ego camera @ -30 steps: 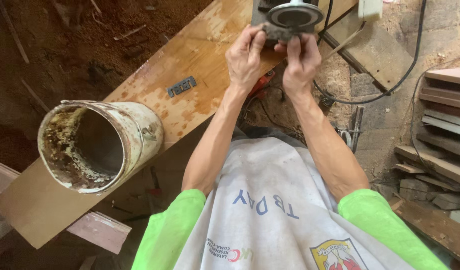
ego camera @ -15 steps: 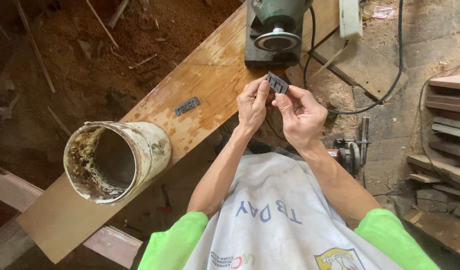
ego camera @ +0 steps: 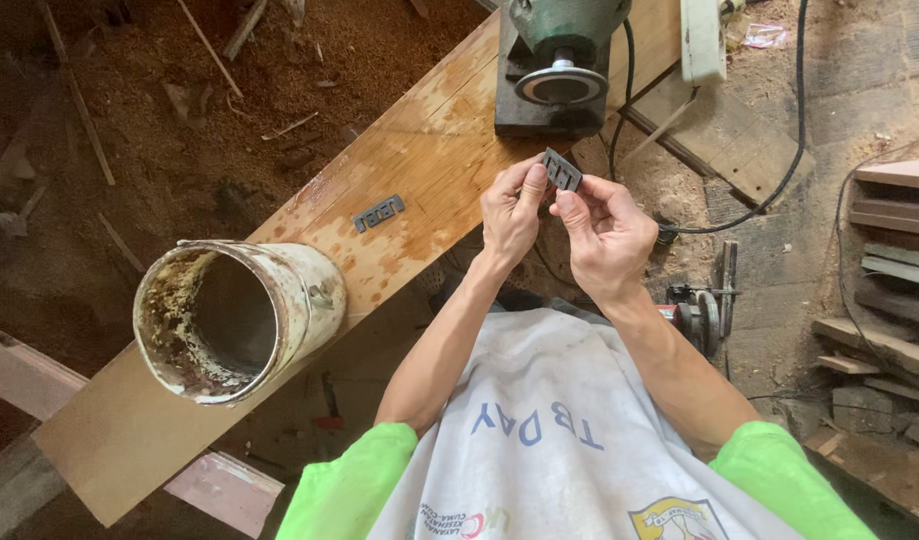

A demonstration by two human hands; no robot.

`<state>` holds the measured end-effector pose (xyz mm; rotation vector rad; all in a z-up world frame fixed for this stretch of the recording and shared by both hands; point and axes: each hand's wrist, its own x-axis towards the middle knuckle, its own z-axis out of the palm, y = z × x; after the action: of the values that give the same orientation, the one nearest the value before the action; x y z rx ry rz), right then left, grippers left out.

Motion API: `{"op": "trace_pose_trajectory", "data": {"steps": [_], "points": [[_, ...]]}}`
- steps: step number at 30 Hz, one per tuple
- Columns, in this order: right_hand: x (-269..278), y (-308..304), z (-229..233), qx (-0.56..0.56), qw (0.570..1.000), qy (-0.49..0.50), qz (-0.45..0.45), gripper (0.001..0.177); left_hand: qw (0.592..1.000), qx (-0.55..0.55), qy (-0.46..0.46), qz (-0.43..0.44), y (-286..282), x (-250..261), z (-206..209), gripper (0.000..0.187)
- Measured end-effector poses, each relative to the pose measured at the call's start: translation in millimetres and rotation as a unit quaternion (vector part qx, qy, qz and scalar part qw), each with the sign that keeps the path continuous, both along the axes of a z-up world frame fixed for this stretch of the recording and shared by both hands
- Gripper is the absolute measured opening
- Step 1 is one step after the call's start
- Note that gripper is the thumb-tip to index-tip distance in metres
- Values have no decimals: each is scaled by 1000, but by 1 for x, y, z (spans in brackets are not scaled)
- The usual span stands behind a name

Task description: The person repeatedly grinds small metal brackets on a bench grinder, frequently dipping them into a bucket of liquid between grinding passes. The person handles the brackets one at a time, rotating them to grind different edges and surfaces.

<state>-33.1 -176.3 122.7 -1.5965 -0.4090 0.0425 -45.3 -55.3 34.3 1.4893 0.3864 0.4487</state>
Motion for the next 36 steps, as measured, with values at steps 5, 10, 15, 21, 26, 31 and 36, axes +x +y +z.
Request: {"op": "trace_pose_trajectory", "data": {"steps": [5,10,15,21,26,31,36], "points": [[0,2,-1,3,1000,3,2,27,1000,18,1,2,2,-1,3,38],[1,3,-3,14,1000,11,4,27,1000,21,13,1,2,0,3,38],[2,3,-3,8,1000,13,5,27,1000,17,0,1,3,1,2,36],[2,4,-2,4,1000,9,6,27,1000,-24,4,-3,3,-1,-1,36],[2,4,-5,-3,1000,-2,11,22,988,-144,-47,-11,7,-5,-14,33],[16,12,-34,-2,1000,11,-4,19,978,-202,-45,18,22,-12,-37,26],[43,34,-79,-30,997,-69,1,20,994,-56,-25,94,37,4,-52,25]]}}
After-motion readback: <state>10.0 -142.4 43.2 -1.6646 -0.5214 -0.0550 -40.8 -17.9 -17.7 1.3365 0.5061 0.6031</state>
